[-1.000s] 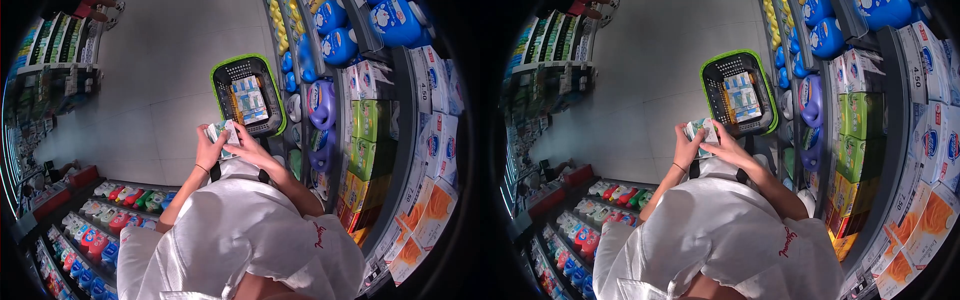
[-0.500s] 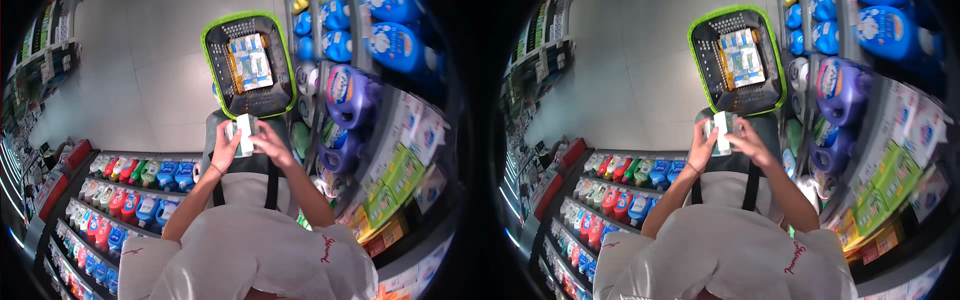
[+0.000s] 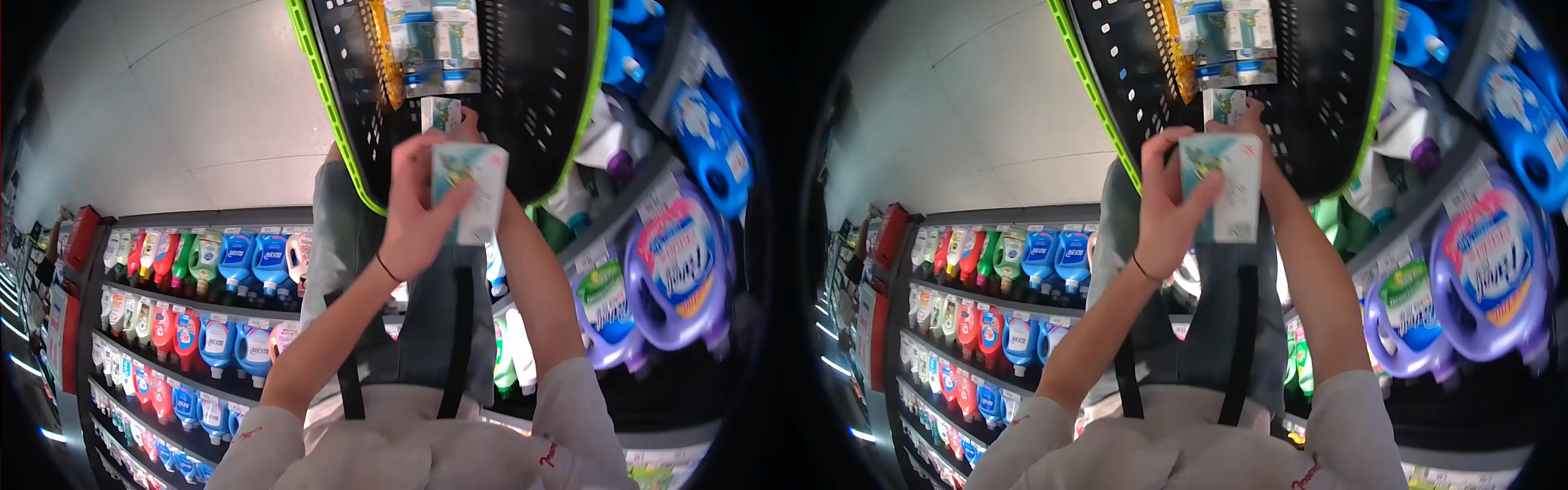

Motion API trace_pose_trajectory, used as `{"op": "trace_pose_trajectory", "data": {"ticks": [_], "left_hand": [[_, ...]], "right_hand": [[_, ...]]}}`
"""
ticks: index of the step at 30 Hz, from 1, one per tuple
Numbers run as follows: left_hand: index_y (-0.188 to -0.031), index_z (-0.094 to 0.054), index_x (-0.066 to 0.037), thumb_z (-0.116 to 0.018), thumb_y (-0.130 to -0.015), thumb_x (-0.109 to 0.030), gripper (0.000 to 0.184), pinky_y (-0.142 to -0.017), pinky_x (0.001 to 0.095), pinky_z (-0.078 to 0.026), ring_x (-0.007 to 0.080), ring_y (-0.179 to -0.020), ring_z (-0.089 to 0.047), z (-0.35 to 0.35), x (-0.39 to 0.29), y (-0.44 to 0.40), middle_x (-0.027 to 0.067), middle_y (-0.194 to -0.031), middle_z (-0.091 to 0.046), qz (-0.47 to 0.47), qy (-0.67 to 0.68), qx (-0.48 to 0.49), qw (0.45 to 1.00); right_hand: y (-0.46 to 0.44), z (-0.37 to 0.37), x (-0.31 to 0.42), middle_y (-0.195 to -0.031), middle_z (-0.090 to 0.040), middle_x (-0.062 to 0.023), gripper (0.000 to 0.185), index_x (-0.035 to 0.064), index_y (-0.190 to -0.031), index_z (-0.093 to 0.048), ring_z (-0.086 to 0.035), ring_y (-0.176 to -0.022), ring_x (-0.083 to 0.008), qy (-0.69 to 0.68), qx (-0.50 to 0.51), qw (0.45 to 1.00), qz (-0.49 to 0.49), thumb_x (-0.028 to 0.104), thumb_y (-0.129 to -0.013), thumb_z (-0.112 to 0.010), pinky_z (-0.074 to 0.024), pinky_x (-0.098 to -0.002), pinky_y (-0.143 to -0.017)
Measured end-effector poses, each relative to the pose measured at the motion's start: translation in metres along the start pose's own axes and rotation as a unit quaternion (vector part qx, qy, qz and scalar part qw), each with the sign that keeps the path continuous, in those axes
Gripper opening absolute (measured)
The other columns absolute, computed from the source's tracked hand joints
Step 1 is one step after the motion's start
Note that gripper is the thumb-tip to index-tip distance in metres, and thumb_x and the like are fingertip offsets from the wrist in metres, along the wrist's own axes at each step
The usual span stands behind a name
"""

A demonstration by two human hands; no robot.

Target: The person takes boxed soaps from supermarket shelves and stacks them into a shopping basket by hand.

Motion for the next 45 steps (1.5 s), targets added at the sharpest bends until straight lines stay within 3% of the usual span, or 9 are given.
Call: {"op": "trace_pose_trajectory", "data": {"ticks": [2,14,18,29,32,34,38,42,45], "left_hand": [[-0.127,-0.028,-0.009,-0.06,-0.085,0.001,0.054,-0.088,0.0317,-0.047,0.0192,-0.108,-0.053,0.002,0.009,-0.016,0.0145,-0.119,-0.048,0.013,0.073,0.04,0.996],[-0.125,-0.031,-0.007,-0.063,-0.081,0.004,0.055,-0.09,0.0308,-0.042,0.0179,-0.108,-0.05,0.017,0.08,-0.118,0.0112,-0.113,-0.047,-0.074,0.044,0.088,0.992],[-0.124,-0.032,-0.007,-0.063,-0.081,0.003,0.054,-0.091,0.0308,-0.041,0.0176,-0.109,-0.049,0.019,0.092,-0.12,0.0112,-0.113,-0.047,0.003,0.087,0.06,0.994],[-0.123,-0.035,-0.007,-0.063,-0.081,0.0,0.051,-0.093,0.0335,-0.041,0.0213,-0.109,-0.05,0.029,0.098,-0.141,0.0126,-0.117,-0.047,-0.011,0.021,0.013,1.0],[-0.125,-0.033,-0.007,-0.061,-0.084,-0.002,0.05,-0.086,0.0325,-0.047,0.0201,-0.107,-0.051,0.042,0.104,-0.145,0.013,-0.115,-0.048,-0.008,-0.011,-0.051,0.999],[-0.125,-0.034,-0.007,-0.06,-0.084,-0.003,0.049,-0.087,0.0327,-0.046,0.0202,-0.107,-0.051,0.043,0.104,-0.146,0.0134,-0.115,-0.048,-0.006,-0.034,-0.074,0.997],[-0.124,-0.035,-0.006,-0.059,-0.085,-0.003,0.046,-0.089,0.0331,-0.044,0.0212,-0.107,-0.052,0.046,0.111,-0.145,0.0149,-0.115,-0.048,0.015,-0.128,-0.092,0.987],[-0.126,-0.035,-0.005,-0.056,-0.083,-0.004,0.048,-0.095,0.037,-0.04,0.0303,-0.112,-0.05,0.047,0.116,-0.142,0.0183,-0.12,-0.047,0.008,-0.216,-0.091,0.972],[-0.133,-0.032,-0.005,-0.054,-0.081,-0.002,0.056,-0.098,0.0396,-0.038,0.0355,-0.118,-0.045,0.04,0.113,-0.137,0.0205,-0.127,-0.042,-0.006,-0.275,-0.065,0.959]], "right_hand": [[-0.009,-0.021,0.029,-0.106,-0.06,-0.0244,0.083,-0.0027,-0.127,-0.028,-0.062,-0.095,-0.0381,0.121,-0.036,0.992,0.009,0.03,-0.068,-0.076,-0.0484,-0.0408,-0.086],[-0.142,-0.101,-0.016,-0.123,-0.045,-0.0275,0.085,-0.0088,-0.132,-0.03,-0.045,-0.117,-0.0387,0.133,-0.206,0.955,0.168,0.018,-0.068,-0.079,-0.0374,-0.0404,-0.1],[-0.144,-0.098,-0.017,-0.13,-0.036,-0.0216,0.083,-0.0002,-0.134,-0.028,-0.04,-0.119,-0.0412,0.155,-0.199,0.945,0.21,0.017,-0.07,-0.077,-0.0386,-0.045,-0.098],[-0.147,-0.088,-0.015,-0.122,-0.04,-0.0215,0.085,-0.003,-0.129,-0.031,-0.043,-0.113,-0.0381,0.253,-0.163,0.932,0.202,0.03,-0.068,-0.08,-0.0391,-0.0424,-0.095],[-0.145,-0.072,-0.014,-0.122,-0.04,-0.0209,0.083,-0.0044,-0.131,-0.029,-0.043,-0.114,-0.0371,0.295,-0.122,0.918,0.237,0.027,-0.071,-0.078,-0.0406,-0.0386,-0.095],[-0.144,-0.061,-0.028,-0.123,-0.039,-0.02,0.078,-0.0048,-0.135,-0.027,-0.044,-0.115,-0.0332,0.269,-0.105,0.88,0.377,0.02,-0.077,-0.073,-0.045,-0.0365,-0.091],[-0.154,-0.037,-0.039,-0.119,-0.047,-0.0198,0.054,-0.0004,-0.13,-0.043,-0.055,-0.102,-0.027,-0.165,-0.063,0.977,0.117,0.032,-0.089,-0.06,-0.0472,-0.0334,-0.085],[-0.109,0.004,-0.005,-0.11,-0.057,-0.0152,0.054,-0.0015,-0.127,-0.046,-0.056,-0.102,-0.0208,-0.273,0.063,0.96,0.025,0.042,-0.095,-0.046,-0.046,-0.0323,-0.087],[-0.062,0.017,0.006,-0.131,-0.045,-0.0132,0.061,0.0017,-0.137,-0.035,-0.045,-0.12,-0.0224,-0.276,0.168,0.946,-0.027,0.045,-0.095,-0.044,-0.0372,-0.0332,-0.099]]}}
Point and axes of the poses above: each hand's wrist, its own y-axis away from the middle knuckle, its own z-axis out of the back of the hand, x = y × z, the point moved 1 cm from there along -y, towards the middle knuckle
